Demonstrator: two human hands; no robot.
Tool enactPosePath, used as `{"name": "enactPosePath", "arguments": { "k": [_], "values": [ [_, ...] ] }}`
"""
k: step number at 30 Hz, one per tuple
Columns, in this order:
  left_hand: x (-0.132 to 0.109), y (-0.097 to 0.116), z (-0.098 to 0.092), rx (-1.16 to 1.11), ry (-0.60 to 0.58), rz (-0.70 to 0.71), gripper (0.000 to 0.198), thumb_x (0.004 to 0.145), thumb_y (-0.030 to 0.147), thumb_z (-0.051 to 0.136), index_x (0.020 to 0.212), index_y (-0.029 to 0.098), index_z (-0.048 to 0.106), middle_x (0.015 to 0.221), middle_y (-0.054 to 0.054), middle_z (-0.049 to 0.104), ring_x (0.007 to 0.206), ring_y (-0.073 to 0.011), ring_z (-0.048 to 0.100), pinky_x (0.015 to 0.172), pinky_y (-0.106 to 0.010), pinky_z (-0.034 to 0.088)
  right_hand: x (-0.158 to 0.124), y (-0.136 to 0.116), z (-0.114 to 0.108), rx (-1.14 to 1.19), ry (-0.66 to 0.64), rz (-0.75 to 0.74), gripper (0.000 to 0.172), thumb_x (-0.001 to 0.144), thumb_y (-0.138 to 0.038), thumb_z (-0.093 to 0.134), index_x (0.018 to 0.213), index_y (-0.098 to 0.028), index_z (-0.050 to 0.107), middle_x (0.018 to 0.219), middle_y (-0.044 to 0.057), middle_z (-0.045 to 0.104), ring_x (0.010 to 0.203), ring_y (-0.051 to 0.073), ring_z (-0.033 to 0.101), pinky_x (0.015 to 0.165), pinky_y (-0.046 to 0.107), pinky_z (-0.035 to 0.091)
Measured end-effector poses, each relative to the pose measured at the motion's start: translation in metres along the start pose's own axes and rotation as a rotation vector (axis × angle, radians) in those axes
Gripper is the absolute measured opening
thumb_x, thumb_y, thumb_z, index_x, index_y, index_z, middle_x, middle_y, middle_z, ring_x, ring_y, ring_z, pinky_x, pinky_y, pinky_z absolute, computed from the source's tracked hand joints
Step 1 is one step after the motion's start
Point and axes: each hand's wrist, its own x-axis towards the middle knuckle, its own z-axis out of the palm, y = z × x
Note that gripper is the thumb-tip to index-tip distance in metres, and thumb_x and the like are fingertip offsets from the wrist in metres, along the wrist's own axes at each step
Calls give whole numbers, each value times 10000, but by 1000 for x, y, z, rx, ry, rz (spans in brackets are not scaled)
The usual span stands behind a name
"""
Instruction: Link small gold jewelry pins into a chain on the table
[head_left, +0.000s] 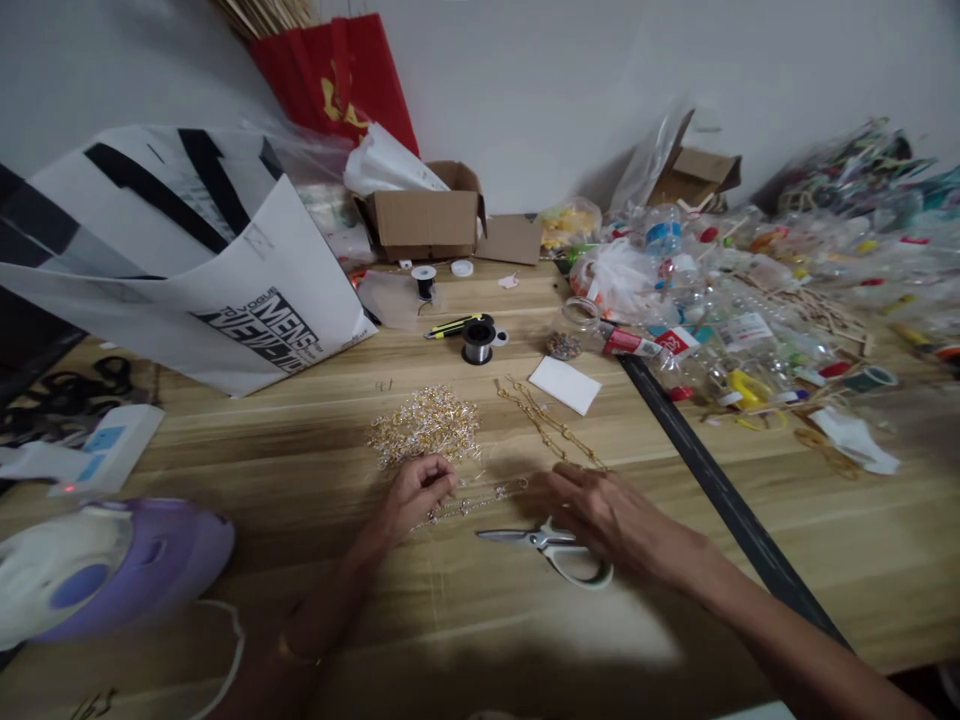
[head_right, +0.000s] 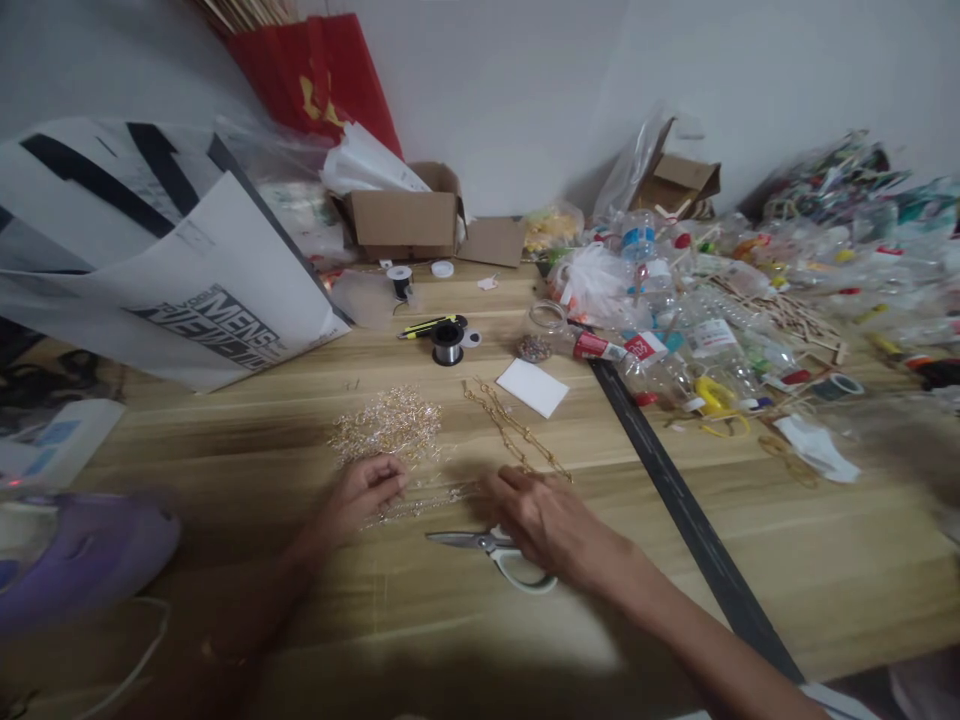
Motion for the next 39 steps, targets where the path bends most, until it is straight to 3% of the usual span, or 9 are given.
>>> {"name": "enactPosePath", "arguments": {
  "k": [5, 11, 17, 20, 23, 27, 29, 33, 39],
  "values": [
    [1, -5, -1, -7, 12, -4, 264, 677, 378, 650, 680, 134, 549, 567, 24, 543, 489, -69, 458, 457, -172, 356, -35, -7, 19, -68, -39, 51, 424, 825, -79, 468, 1199, -277, 494, 1070, 63, 602, 852, 178, 600, 638, 272, 489],
    [1, -7, 0, -3, 33, 0, 269, 687, 390, 648, 697, 135, 563, 577, 19, 552, 492, -76, 464, 466, -183, 364, -44, -3, 42, -126, -20, 72, 578, 822, -52, 442, 1341, -297, 376, 1166, 78, 572, 956, 200, 582, 814, 347, 506],
    [2, -5, 0, 2, 41, 4, 256, 681, 376, 654, 695, 134, 574, 574, 16, 564, 496, -80, 470, 469, -185, 370, -44, -2, 33, -60, -67, 80, 618, 764, -48, 470, 1320, -311, 408, 1161, 88, 564, 892, 200, 599, 745, 326, 506],
    [2, -5, -1, -22, 60, -1, 247, 687, 369, 648, 713, 134, 579, 594, 15, 567, 512, -84, 484, 485, -189, 387, -46, 0, 19, 202, -153, 31, 619, 731, -98, 530, 1307, -294, 420, 1190, 66, 553, 966, 192, 582, 791, 300, 481],
    [2, -5, 0, -40, 75, 1, 239, 677, 357, 654, 692, 132, 575, 588, 16, 564, 502, -81, 474, 475, -187, 381, -45, 6, 16, 591, -220, 60, 594, 740, -127, 559, 1305, -257, 429, 1041, 53, 608, 862, 159, 596, 728, 265, 478],
    [2, -5, 0, -56, 103, 8, 230, 677, 351, 651, 677, 135, 572, 582, 16, 569, 493, -79, 470, 474, -189, 384, -38, 16, 35, 1268, -333, 64, 615, 775, -239, 623, 1334, -201, 371, 1041, 104, 607, 816, 154, 609, 654, 259, 481],
    [3, -5, 0, -66, 117, 5, 226, 675, 346, 654, 670, 136, 570, 565, 23, 558, 489, -76, 466, 478, -189, 387, -33, 17, 46, 1471, -357, 58, 686, 742, -285, 676, 1341, -191, 355, 1027, 113, 605, 798, 151, 609, 656, 263, 480],
    [3, -5, 0, -88, 130, 19, 220, 679, 336, 658, 668, 133, 572, 561, 25, 557, 499, -75, 469, 484, -185, 387, -26, 12, 52, 1389, -289, 141, 762, 681, -249, 741, 1345, -234, 368, 852, 14, 578, 704, 104, 558, 658, 247, 468],
    [3, -6, 0, -117, 128, 34, 203, 701, 319, 651, 674, 132, 576, 576, 24, 566, 502, -74, 471, 492, -190, 388, -21, -4, 37, 1078, -266, 165, 804, 680, -307, 728, 1378, -250, 333, 925, 36, 592, 800, 165, 564, 738, 336, 487]
  ]
}}
